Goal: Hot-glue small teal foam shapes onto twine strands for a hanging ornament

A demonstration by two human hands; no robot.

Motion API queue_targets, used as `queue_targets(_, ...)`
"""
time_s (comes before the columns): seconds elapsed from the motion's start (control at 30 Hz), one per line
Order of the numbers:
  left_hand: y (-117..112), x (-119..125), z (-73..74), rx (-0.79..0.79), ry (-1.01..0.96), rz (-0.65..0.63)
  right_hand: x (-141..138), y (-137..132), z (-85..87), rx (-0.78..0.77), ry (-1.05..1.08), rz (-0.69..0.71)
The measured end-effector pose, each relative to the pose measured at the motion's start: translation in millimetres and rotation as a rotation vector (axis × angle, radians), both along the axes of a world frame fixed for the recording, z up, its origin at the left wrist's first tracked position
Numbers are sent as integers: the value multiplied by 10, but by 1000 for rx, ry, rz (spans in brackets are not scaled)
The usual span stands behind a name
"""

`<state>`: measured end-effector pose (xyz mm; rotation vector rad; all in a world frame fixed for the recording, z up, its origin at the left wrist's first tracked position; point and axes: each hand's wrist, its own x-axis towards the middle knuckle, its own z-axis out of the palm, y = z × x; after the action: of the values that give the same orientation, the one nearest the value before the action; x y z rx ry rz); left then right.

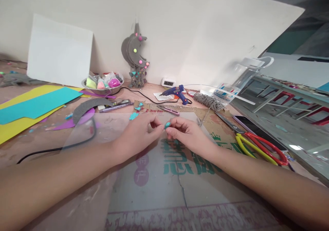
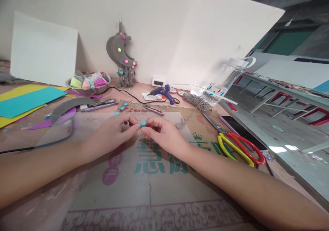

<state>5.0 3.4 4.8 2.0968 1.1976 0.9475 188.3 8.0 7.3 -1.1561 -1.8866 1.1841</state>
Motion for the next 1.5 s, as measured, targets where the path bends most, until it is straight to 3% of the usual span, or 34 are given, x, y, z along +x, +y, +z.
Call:
queue_targets(0.47,-20,4,49,-71,-12,5,14,9,5,14,-39,17)
queue_targets(0.77,5,-7,2,-47,26,-37,11,1,6,29,-92,28)
queue_targets(1.17,61,-34,16,-225,-118,0,33,-12,-35,82,-99,53)
queue_targets(1.5,54,-40,44,-247,-205,62,49,-64,-8,289,-76,-65)
